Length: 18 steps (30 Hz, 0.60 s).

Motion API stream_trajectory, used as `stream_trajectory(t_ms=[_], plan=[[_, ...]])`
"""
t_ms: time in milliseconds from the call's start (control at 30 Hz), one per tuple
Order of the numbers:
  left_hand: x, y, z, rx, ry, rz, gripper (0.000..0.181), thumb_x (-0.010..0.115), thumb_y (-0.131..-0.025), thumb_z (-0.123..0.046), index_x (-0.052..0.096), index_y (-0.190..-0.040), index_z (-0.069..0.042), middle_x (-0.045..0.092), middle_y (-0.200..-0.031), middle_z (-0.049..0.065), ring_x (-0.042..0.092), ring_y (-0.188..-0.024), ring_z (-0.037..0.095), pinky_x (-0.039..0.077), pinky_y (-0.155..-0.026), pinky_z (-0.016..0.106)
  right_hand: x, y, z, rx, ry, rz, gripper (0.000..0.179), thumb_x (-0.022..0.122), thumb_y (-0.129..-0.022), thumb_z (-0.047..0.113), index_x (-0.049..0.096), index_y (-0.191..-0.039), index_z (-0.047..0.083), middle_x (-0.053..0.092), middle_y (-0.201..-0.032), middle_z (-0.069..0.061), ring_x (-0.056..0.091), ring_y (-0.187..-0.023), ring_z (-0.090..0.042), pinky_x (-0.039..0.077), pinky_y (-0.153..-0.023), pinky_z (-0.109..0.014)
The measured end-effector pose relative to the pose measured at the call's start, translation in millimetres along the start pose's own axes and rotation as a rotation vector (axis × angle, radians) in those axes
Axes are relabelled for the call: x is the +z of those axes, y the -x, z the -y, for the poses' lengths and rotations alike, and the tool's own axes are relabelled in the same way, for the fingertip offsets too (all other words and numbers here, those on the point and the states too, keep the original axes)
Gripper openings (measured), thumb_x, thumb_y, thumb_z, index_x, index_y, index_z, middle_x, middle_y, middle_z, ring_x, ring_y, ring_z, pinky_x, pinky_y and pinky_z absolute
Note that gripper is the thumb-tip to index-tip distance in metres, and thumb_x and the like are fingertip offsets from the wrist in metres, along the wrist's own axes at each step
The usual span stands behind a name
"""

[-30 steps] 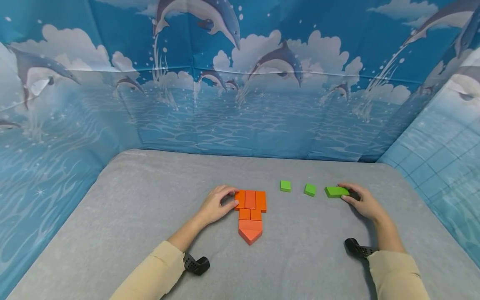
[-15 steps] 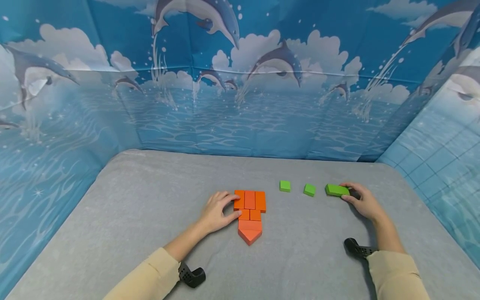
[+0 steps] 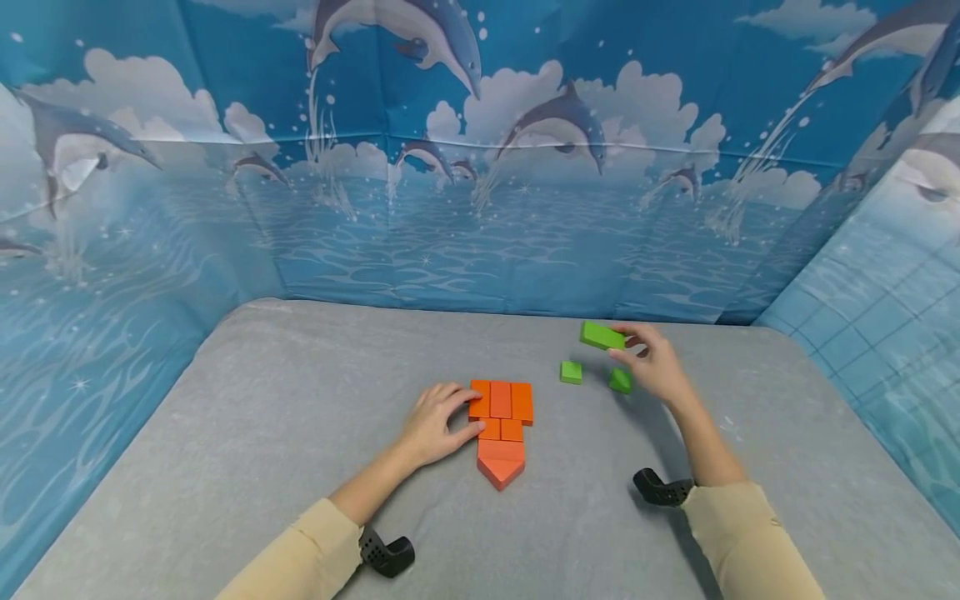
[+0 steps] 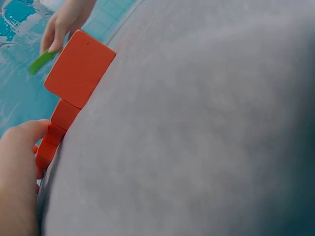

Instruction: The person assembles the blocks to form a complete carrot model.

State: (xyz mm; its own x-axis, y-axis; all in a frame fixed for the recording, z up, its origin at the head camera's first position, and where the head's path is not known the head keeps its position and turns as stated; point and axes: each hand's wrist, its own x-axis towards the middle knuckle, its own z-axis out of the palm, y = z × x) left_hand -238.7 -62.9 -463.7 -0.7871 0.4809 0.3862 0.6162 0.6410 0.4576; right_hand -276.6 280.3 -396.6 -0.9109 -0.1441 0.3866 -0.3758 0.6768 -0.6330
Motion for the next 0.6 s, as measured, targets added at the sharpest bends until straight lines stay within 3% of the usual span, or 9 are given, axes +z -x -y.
stream_trajectory(t_ms=[367,600], plan=[[-0.4,-0.5,0.7,0.001,-0.008,-0.012,0.043,0.062,-0.084,-0.041,0.060,-0.118,-0.015,0.057,-0.112,0.005,0.048,-0.106,0.022,0.035,-0.095,0.044,82.9,-22.9,44.9,-0.035,-0.048,0.210,0.034,0.066,-0.084,0.009,0.058,-0.115,-0.001,0.055,-0.109,-0.019,0.054,-0.091,-0.031,0.047,-0.077,-0.043],[-0.2,-1.1,0.5,-0.002,-0.007,-0.008,0.043,0.061,-0.084,-0.042,0.060,-0.119,-0.016,0.056,-0.113,0.004,0.048,-0.106,0.021,0.036,-0.093,0.043,108.2,-28.2,48.0,-0.026,-0.005,0.287,0.033,0.066,-0.084,0.011,0.059,-0.114,-0.002,0.056,-0.112,-0.019,0.055,-0.095,-0.031,0.045,-0.084,-0.044]])
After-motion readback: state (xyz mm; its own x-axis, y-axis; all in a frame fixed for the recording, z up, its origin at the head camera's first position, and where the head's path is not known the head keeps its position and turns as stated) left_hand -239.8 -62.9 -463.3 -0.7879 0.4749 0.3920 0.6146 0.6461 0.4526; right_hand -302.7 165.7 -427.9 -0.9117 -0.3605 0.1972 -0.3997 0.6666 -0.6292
